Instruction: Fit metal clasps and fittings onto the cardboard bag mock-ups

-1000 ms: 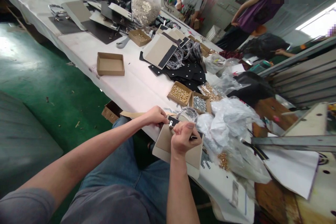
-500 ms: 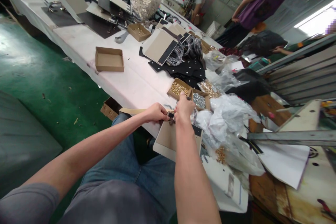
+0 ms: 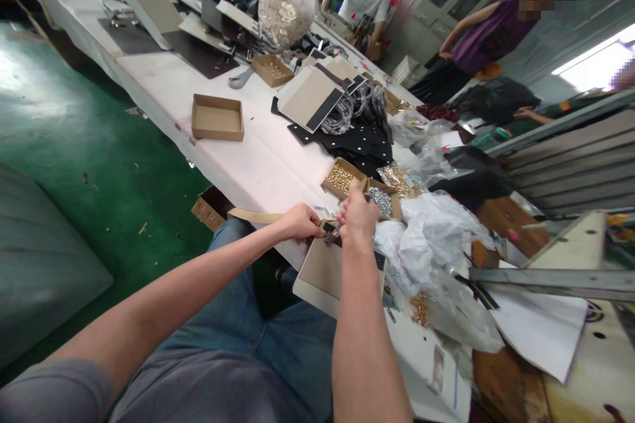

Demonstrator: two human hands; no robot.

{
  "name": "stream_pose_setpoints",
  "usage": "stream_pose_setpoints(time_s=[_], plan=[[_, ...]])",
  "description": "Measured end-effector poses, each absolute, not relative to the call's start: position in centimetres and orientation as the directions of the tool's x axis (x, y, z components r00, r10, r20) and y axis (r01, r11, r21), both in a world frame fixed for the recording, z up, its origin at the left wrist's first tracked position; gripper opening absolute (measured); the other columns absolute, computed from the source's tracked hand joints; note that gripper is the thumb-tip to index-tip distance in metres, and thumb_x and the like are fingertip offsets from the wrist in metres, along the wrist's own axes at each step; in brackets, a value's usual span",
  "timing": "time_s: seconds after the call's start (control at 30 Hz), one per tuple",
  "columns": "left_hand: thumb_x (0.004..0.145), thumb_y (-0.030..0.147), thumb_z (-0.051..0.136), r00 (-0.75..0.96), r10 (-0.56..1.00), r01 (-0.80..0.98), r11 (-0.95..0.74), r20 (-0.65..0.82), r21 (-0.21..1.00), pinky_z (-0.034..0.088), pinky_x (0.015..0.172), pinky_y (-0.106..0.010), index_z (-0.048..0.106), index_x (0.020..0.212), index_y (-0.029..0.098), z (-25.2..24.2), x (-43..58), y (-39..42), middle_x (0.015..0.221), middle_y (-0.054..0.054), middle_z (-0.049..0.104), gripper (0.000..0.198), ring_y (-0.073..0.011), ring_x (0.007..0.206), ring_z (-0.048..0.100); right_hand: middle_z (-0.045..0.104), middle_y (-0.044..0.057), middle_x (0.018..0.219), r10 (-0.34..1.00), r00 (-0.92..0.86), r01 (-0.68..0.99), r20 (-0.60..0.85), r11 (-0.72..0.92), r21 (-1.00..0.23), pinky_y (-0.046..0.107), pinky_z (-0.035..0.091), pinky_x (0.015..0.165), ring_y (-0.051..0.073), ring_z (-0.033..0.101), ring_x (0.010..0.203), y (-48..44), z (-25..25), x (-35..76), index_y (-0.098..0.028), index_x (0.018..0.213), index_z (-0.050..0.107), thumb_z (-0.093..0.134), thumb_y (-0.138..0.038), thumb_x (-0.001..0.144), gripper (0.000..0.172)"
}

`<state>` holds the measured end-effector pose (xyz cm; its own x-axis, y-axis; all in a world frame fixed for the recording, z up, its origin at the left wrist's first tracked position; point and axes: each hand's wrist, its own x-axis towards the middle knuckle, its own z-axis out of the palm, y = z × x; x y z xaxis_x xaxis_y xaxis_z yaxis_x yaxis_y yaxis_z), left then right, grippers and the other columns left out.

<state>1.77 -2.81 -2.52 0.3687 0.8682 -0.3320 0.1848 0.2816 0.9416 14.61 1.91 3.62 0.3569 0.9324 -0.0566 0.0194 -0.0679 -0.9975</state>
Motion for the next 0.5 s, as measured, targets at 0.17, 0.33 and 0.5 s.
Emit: stream_pose_setpoints(time_s=[0.17,0.33,0.5], plan=[[0.079,0.026,0.082,0.352,0.85,0.236,0.324,-0.391,0.916,0.047,0.047,-0.023,0.073,0.065,0.015,-2.3,1.8,-2.4,0.058,-0.004,0.069,0.02,-0.0154,0.048,0.061,0.031,-0.009,0.05,0.817,0.479,0.081,0.323,0.325,-0.942,0.022,0.029,0.032,0.007,0.033,0.038,-3.3,5.1,15.1,-0.026,0.059,0.035,0.077,-0.064,0.102,0.07],[0.078,0.026,0.083,0.34,0.864,0.249,0.298,-0.372,0.921,0.047,0.049,-0.023,0.076,0.066,0.015,-2.3,1.8,-2.5,0.06,-0.005,0.07,0.018,-0.0152,0.05,0.062,0.034,-0.007,0.051,0.793,0.455,0.162,0.404,0.373,-0.914,0.023,0.033,0.037,0.008,0.038,0.041,-5.2,4.6,13.4,-0.025,0.058,0.039,0.071,-0.06,0.106,0.067],[0.077,0.024,0.083,0.34,0.87,0.237,0.289,-0.358,0.928,0.046,0.049,-0.024,0.075,0.064,0.015,-2.4,1.8,-2.6,0.059,-0.005,0.069,0.018,-0.0164,0.051,0.063,0.041,-0.006,0.053,0.79,0.438,0.269,0.43,0.341,-0.901,0.024,0.038,0.039,0.009,0.041,0.043,-5.4,4.2,12.7,-0.025,0.059,0.046,0.072,-0.064,0.105,0.065]])
